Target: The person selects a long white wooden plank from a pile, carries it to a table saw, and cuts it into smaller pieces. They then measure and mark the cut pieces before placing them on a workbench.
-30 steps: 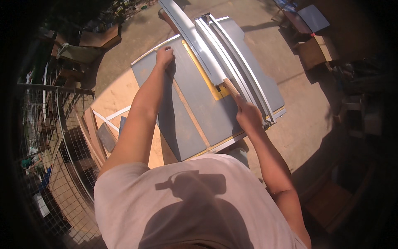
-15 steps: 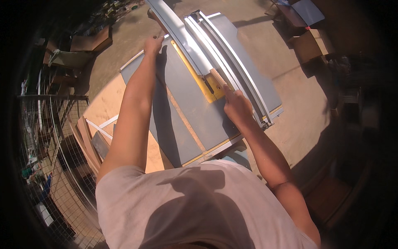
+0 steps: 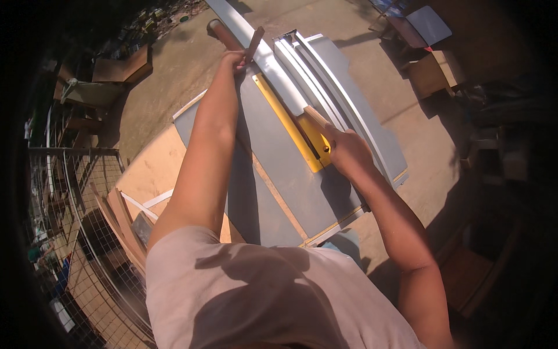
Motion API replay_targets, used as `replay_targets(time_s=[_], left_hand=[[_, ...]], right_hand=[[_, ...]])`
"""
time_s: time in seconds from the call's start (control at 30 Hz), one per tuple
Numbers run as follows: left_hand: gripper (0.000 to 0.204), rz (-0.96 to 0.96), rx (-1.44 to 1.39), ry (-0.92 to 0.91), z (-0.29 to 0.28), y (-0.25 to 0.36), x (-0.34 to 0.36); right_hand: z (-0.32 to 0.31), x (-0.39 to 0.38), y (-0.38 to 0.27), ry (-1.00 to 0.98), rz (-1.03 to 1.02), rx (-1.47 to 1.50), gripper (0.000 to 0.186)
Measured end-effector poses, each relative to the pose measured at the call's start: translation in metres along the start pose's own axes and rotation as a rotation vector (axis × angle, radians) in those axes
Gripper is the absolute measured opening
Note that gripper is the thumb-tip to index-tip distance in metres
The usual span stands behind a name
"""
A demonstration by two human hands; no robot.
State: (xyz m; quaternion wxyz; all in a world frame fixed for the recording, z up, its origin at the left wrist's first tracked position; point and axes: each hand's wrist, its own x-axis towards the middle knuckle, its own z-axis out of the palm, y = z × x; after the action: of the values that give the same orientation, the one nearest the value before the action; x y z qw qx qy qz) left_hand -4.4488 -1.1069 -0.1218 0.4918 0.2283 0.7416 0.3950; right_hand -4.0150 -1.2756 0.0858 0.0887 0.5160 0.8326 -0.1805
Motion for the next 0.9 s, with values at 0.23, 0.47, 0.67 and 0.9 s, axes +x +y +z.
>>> replay_targets(time_s=[0.23, 0.47, 0.67, 0.9], left_hand=[[0.019, 0.099, 0.209, -0.106, -0.010, 0.004, -0.014], [0.030, 0.414, 0.559, 0.025, -0.041, -0.017, -0.002], [0.024, 0.895, 0.549, 0.450, -0.106, -0.006, -0.098], [0.027, 0.560, 0.310, 0.324, -0.198, -0.063, -0.310]], right_hand=[[-0.003, 0.000, 0.003, 0.014, -0.012, 0.049, 0.038], [-0.008, 0.004, 0.001, 0.012, -0.039, 0.069, 0.039], [-0.020, -0.004, -0.003, -0.026, 0.026, 0.076, 0.040], [-0.012, -0.002, -0.004, 0.047, -0.138, 0.151, 0.041]])
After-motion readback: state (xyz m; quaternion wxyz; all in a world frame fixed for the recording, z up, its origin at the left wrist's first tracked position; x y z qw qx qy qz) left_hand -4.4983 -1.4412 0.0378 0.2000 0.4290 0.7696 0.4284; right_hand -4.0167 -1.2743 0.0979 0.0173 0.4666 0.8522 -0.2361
